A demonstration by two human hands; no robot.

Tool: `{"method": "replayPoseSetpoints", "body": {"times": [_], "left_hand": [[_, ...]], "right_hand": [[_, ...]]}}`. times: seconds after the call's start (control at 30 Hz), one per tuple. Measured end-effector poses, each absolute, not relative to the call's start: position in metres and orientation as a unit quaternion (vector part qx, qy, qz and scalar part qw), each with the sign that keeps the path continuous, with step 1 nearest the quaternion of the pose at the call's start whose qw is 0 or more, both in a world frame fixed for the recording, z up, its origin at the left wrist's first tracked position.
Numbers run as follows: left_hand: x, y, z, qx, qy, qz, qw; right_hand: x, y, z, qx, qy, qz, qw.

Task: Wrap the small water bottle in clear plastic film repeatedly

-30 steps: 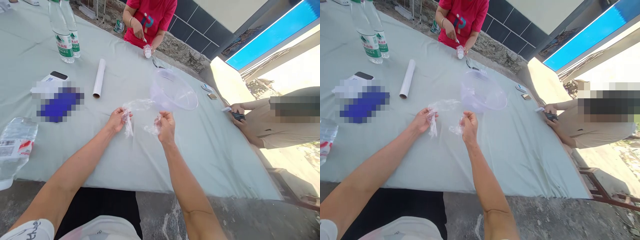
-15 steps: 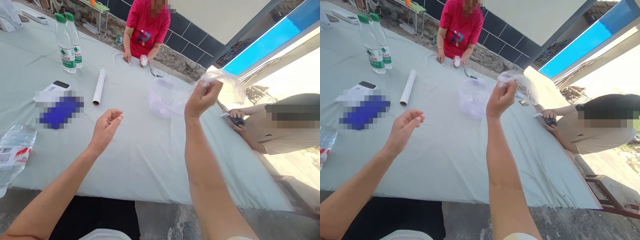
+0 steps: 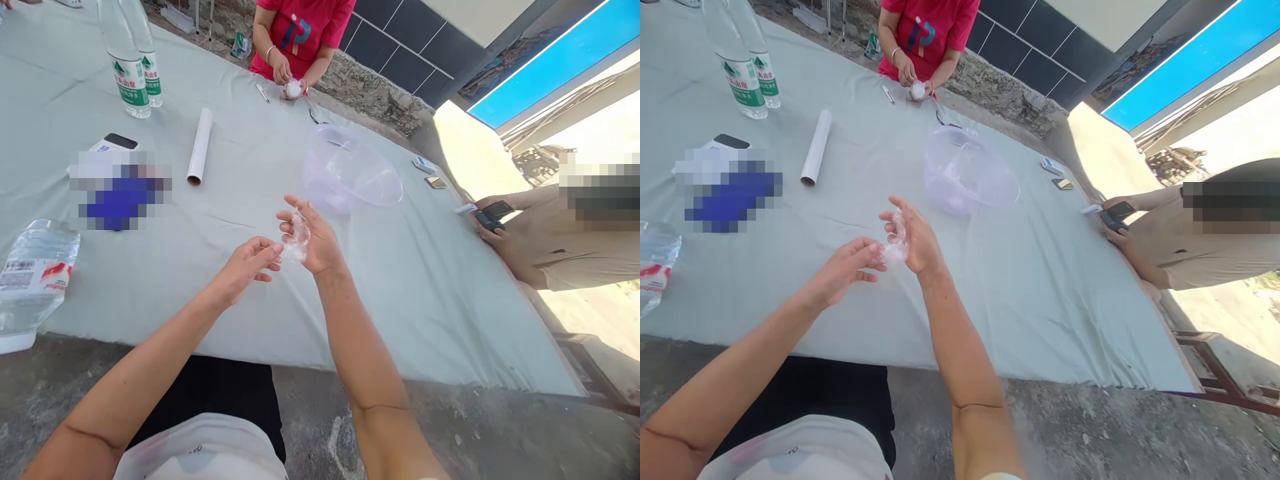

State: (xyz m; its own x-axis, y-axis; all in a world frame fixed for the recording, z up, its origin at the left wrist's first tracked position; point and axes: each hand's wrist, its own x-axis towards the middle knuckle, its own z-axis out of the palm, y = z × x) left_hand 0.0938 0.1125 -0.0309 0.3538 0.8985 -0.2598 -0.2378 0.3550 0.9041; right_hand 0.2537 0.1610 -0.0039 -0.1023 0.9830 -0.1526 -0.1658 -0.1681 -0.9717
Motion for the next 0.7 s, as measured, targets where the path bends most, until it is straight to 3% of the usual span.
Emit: {"method": "replayPoseSetpoints", "body": {"times": [0.1,0.23,0.43,0.7], "left_hand": [[0.1,0.109,-0.038,0.384,0.401,0.405,0.727],[0.092,0.106,-0.051,0.37,0.475,0.48,0.638],[0.093,0.108,-0.06,0.439,0.535,0.497,0.524],[0.083,0.124,-0.068,0.318,0.47,0.586,0.578]], "right_hand": [[0.238,0.15,-0.029,-0.428,-0.419,0.623,0.503],[0.245,0.141,-0.058,-0.46,-0.4,0.576,0.546],[0.248,0.131,-0.083,-0.432,-0.435,0.612,0.5],[0.263,0.133,-0.079,-0.473,-0.326,0.606,0.55]]}}
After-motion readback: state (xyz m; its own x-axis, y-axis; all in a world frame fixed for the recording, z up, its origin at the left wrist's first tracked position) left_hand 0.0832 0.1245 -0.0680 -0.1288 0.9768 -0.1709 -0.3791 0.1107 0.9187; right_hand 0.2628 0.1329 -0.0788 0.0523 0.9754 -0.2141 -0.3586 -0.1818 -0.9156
